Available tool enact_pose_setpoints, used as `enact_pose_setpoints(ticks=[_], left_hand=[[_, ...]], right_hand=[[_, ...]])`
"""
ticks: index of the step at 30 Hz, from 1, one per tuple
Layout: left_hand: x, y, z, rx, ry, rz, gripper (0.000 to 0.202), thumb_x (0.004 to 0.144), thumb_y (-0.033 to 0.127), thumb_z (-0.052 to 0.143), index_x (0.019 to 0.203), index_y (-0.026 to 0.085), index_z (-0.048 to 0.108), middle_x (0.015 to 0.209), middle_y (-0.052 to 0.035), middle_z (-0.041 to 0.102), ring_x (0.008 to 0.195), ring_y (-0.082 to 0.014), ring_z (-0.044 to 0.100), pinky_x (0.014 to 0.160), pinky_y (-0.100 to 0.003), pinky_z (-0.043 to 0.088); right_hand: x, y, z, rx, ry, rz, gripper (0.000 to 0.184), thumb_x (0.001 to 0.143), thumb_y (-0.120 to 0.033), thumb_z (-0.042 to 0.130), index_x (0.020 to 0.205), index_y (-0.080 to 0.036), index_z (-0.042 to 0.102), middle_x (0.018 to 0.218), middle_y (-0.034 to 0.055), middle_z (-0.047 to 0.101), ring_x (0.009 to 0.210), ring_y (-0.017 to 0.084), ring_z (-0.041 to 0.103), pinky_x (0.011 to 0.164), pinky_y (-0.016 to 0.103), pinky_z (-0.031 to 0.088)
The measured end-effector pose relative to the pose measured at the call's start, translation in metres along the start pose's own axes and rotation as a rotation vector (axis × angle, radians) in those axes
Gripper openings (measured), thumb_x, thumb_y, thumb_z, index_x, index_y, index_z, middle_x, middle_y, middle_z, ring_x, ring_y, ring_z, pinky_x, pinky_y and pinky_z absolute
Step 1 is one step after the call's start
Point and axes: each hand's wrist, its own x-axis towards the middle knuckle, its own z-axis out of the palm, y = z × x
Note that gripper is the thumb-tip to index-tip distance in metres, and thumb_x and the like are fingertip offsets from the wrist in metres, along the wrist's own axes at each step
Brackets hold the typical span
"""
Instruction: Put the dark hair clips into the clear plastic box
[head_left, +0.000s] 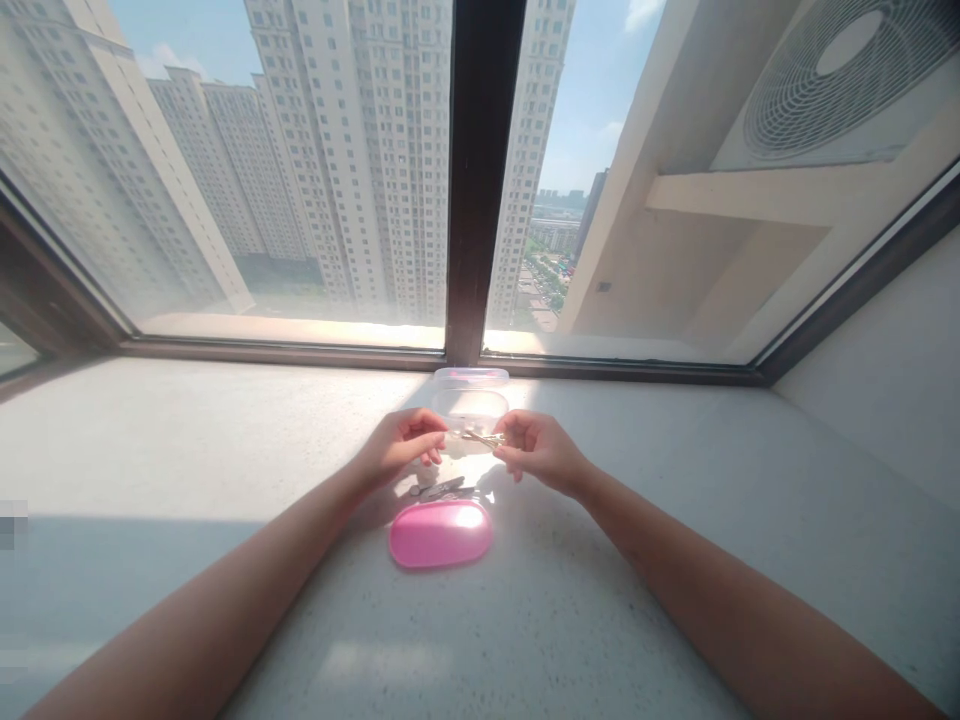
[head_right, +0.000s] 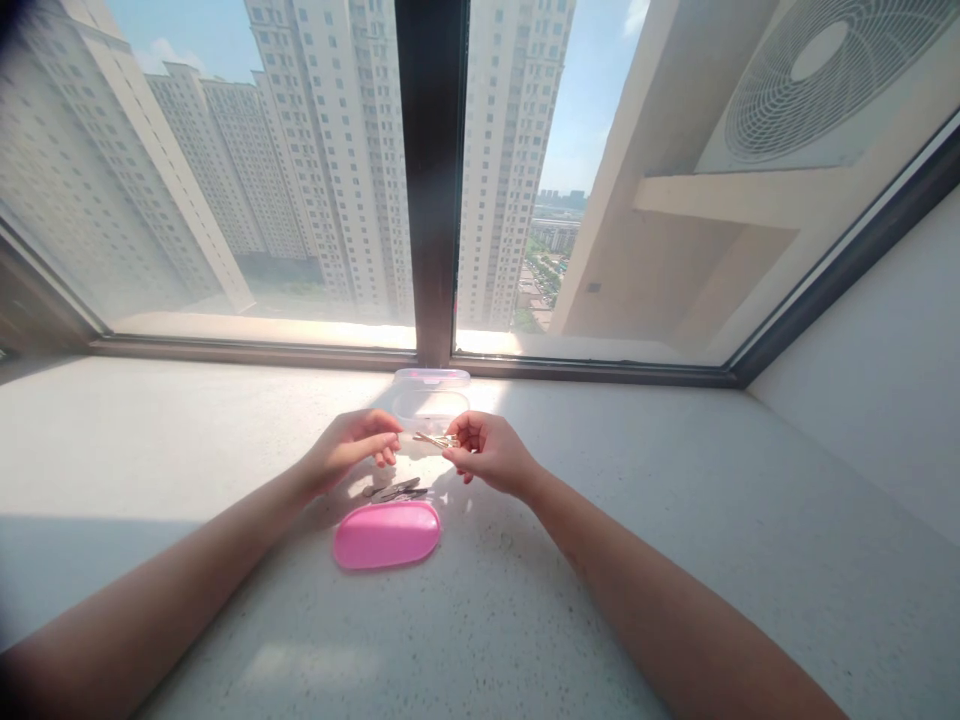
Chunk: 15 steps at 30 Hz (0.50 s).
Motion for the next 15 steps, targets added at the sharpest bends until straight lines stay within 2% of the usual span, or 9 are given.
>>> enact_pose_setpoints(ticks=[2,3,7,10,15], left_hand=[[0.005,-0.008,-0.006,0.033,0.126,0.012,0.019,0.079,0.032,0.065,0.081,0.013,0.062,0.066,-0.0019,0.064,0.055,-0.0135,0.061,0.052,-0.025,0.047],[0.007,-0.012,-0.008,0.04,0.152,0.004,0.018,0.08,0.032,0.063,0.079,0.014,0.061,0.065,-0.0013,0.063,0.054,-0.013,0.06,0.052,-0.026,0.047],[0.012,-0.019,-0.013,0.112,0.177,0.009,0.017,0.08,0.032,0.061,0.074,0.015,0.059,0.063,-0.0001,0.061,0.052,-0.0122,0.057,0.051,-0.025,0.045],[0.012,-0.02,-0.012,0.175,0.167,0.049,0.015,0.08,0.031,0.059,0.077,0.016,0.059,0.064,0.0006,0.061,0.052,-0.0126,0.057,0.052,-0.025,0.044],[0.008,-0.02,-0.01,0.256,0.168,0.149,0.018,0.083,0.028,0.056,0.098,0.018,0.056,0.064,0.0042,0.057,0.05,-0.0104,0.053,0.053,-0.023,0.041]], right_hand=[[0.001,-0.01,-0.009,-0.147,0.065,-0.056,0.024,0.072,-0.03,0.073,0.086,-0.017,0.059,0.057,-0.004,0.054,0.045,0.01,0.052,0.041,0.022,0.044],[0.002,-0.016,-0.014,-0.217,0.101,-0.076,0.023,0.073,-0.029,0.072,0.088,-0.017,0.06,0.06,-0.0029,0.056,0.046,0.01,0.052,0.041,0.022,0.043],[0.011,-0.029,-0.022,-0.582,0.258,-0.187,0.017,0.073,-0.028,0.069,0.087,-0.018,0.065,0.072,0.0019,0.065,0.056,0.012,0.055,0.052,0.024,0.042],[0.024,-0.03,-0.02,-0.72,0.227,-0.191,0.015,0.072,-0.026,0.069,0.085,-0.017,0.066,0.072,0.0019,0.068,0.054,0.012,0.055,0.056,0.025,0.041],[0.045,-0.023,-0.01,-0.772,0.184,-0.256,0.015,0.073,-0.022,0.069,0.087,-0.017,0.068,0.077,0.0034,0.071,0.058,0.014,0.058,0.062,0.027,0.043]])
